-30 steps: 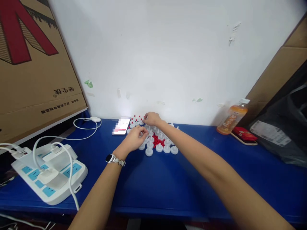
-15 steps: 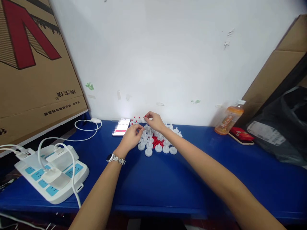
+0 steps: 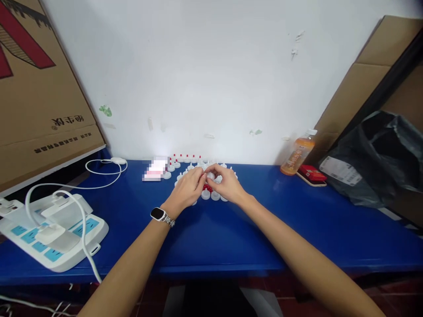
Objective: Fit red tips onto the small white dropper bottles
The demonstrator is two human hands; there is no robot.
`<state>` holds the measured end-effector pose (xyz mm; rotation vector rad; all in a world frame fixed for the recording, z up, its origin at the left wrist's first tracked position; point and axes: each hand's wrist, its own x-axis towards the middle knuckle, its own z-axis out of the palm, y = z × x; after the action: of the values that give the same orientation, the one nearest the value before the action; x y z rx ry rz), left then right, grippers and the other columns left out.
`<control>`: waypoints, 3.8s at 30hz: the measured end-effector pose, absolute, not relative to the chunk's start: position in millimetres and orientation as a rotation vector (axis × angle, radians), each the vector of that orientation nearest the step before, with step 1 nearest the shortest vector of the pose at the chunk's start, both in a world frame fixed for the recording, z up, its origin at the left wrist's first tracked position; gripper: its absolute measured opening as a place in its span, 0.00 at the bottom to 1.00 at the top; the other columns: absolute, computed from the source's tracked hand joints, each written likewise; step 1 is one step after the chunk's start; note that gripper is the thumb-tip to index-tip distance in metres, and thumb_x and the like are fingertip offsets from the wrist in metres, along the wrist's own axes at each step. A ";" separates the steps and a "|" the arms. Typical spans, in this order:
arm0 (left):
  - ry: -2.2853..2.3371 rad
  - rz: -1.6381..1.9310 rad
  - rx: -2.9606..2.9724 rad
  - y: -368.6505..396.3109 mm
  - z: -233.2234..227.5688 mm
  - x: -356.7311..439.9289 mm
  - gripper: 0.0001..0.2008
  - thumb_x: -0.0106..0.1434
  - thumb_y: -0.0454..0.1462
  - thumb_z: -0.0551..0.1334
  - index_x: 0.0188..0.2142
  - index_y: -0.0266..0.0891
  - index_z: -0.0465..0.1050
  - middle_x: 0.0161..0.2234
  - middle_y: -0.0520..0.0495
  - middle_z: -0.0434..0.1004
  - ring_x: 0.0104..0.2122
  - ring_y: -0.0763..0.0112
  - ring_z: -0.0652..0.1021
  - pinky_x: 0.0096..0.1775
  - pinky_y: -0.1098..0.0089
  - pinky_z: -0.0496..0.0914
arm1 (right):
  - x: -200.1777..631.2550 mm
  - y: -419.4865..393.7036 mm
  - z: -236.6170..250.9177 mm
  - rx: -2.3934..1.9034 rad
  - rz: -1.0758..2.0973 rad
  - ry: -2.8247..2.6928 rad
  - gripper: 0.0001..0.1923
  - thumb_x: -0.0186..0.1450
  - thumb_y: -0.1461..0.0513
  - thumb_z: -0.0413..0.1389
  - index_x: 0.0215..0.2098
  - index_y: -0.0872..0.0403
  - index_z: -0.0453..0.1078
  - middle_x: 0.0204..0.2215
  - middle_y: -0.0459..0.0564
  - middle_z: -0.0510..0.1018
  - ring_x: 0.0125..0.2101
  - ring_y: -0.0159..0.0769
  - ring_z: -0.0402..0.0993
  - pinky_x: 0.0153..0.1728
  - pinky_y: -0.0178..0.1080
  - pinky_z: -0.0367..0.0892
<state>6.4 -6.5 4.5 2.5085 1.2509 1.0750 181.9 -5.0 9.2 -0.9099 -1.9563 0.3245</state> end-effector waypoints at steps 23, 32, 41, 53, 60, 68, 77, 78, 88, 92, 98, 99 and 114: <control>1.380 1.260 2.259 4.4 7.2 -3.2 0.21 0.71 0.49 0.46 0.26 0.42 0.61 0.24 0.50 0.64 0.28 0.66 0.66 0.33 0.66 0.61 | 206.1 11.8 12.3 -1.139 0.213 -1.581 0.08 0.63 0.62 0.54 0.39 0.52 0.73 0.38 0.49 0.79 0.38 0.38 0.73 0.44 0.41 0.69; 1.464 0.783 2.726 6.9 -6.1 1.5 0.17 0.72 0.43 0.49 0.51 0.45 0.73 0.43 0.44 0.73 0.44 0.57 0.69 0.44 0.58 0.62 | 222.8 89.6 8.8 -1.388 0.283 -1.664 0.10 0.60 0.60 0.56 0.35 0.55 0.78 0.25 0.45 0.75 0.28 0.33 0.71 0.36 0.36 0.66; 1.450 0.813 2.546 7.1 -1.9 1.4 0.17 0.71 0.45 0.51 0.36 0.43 0.75 0.39 0.45 0.72 0.40 0.60 0.69 0.44 0.58 0.63 | 188.6 161.0 12.4 -1.537 0.208 -2.006 0.13 0.61 0.65 0.54 0.39 0.54 0.80 0.37 0.52 0.83 0.37 0.37 0.77 0.42 0.35 0.68; 1.443 0.856 2.541 10.2 -3.8 -3.8 0.16 0.70 0.44 0.52 0.33 0.42 0.73 0.39 0.45 0.72 0.40 0.59 0.69 0.44 0.57 0.64 | 181.9 170.1 6.4 -1.653 0.161 -2.191 0.07 0.58 0.64 0.57 0.30 0.54 0.79 0.33 0.53 0.82 0.38 0.42 0.77 0.44 0.40 0.67; 1.464 0.893 2.554 10.6 -3.7 -8.6 0.15 0.70 0.43 0.51 0.33 0.42 0.73 0.39 0.45 0.72 0.41 0.59 0.69 0.43 0.57 0.65 | 163.6 166.3 12.5 -1.708 0.105 -2.088 0.13 0.59 0.58 0.58 0.41 0.53 0.78 0.40 0.56 0.82 0.43 0.46 0.77 0.45 0.43 0.68; 1.484 0.941 2.480 16.5 -6.4 -18.2 0.15 0.69 0.44 0.52 0.34 0.42 0.75 0.39 0.45 0.73 0.42 0.58 0.70 0.45 0.57 0.65 | 139.9 170.6 3.5 -1.776 0.215 -1.964 0.10 0.57 0.63 0.59 0.37 0.52 0.78 0.39 0.56 0.82 0.40 0.45 0.78 0.41 0.41 0.69; 1.448 1.089 2.448 14.4 1.2 -18.4 0.19 0.72 0.45 0.48 0.35 0.42 0.75 0.37 0.45 0.72 0.42 0.60 0.71 0.47 0.59 0.64 | 166.3 107.4 20.5 -1.157 0.319 -1.775 0.08 0.64 0.61 0.52 0.40 0.54 0.70 0.39 0.51 0.80 0.42 0.37 0.76 0.45 0.39 0.69; 1.433 1.118 2.438 12.6 2.3 -17.0 0.20 0.73 0.45 0.47 0.35 0.42 0.75 0.37 0.45 0.72 0.42 0.61 0.71 0.47 0.60 0.64 | 170.7 91.9 19.2 -1.081 0.386 -1.751 0.08 0.64 0.62 0.52 0.40 0.54 0.70 0.39 0.50 0.80 0.39 0.36 0.77 0.42 0.39 0.70; 1.365 1.063 2.697 -8.3 7.9 3.3 0.11 0.72 0.43 0.51 0.37 0.41 0.67 0.36 0.47 0.72 0.39 0.62 0.70 0.41 0.63 0.64 | 176.0 -11.3 -2.9 -0.958 0.396 -1.851 0.13 0.61 0.64 0.55 0.44 0.52 0.73 0.37 0.46 0.81 0.32 0.33 0.74 0.37 0.36 0.69; 1.346 1.022 2.890 -11.0 9.0 7.2 0.13 0.73 0.39 0.46 0.38 0.40 0.67 0.36 0.45 0.71 0.39 0.61 0.70 0.41 0.62 0.62 | 173.0 -17.7 -0.1 -0.918 0.384 -1.847 0.18 0.62 0.66 0.53 0.50 0.52 0.69 0.40 0.48 0.80 0.36 0.34 0.76 0.40 0.37 0.70; 1.227 1.292 2.286 -7.5 5.2 25.3 0.18 0.73 0.43 0.45 0.29 0.40 0.61 0.25 0.51 0.66 0.28 0.68 0.68 0.33 0.67 0.60 | 171.9 -25.1 10.6 -0.892 0.052 -1.900 0.17 0.64 0.68 0.51 0.50 0.51 0.69 0.45 0.52 0.77 0.47 0.41 0.72 0.49 0.43 0.68; 1.212 1.337 2.121 -5.5 5.1 26.1 0.20 0.73 0.44 0.44 0.27 0.41 0.60 0.24 0.52 0.64 0.26 0.69 0.67 0.31 0.68 0.60 | 174.0 -24.5 12.6 -0.888 -0.003 -1.901 0.17 0.64 0.68 0.50 0.49 0.52 0.69 0.45 0.53 0.77 0.47 0.42 0.72 0.50 0.44 0.68; 1.488 0.822 2.589 6.6 -3.8 -6.6 0.20 0.72 0.48 0.48 0.49 0.48 0.75 0.41 0.46 0.73 0.42 0.59 0.69 0.43 0.59 0.63 | 196.0 7.7 7.5 -1.200 0.144 -1.623 0.07 0.59 0.58 0.60 0.33 0.51 0.77 0.35 0.49 0.76 0.41 0.40 0.71 0.45 0.42 0.67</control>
<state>-6.6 6.6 -3.8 2.5890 1.4879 0.8216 196.0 7.7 7.5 -1.1996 -1.6232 0.1440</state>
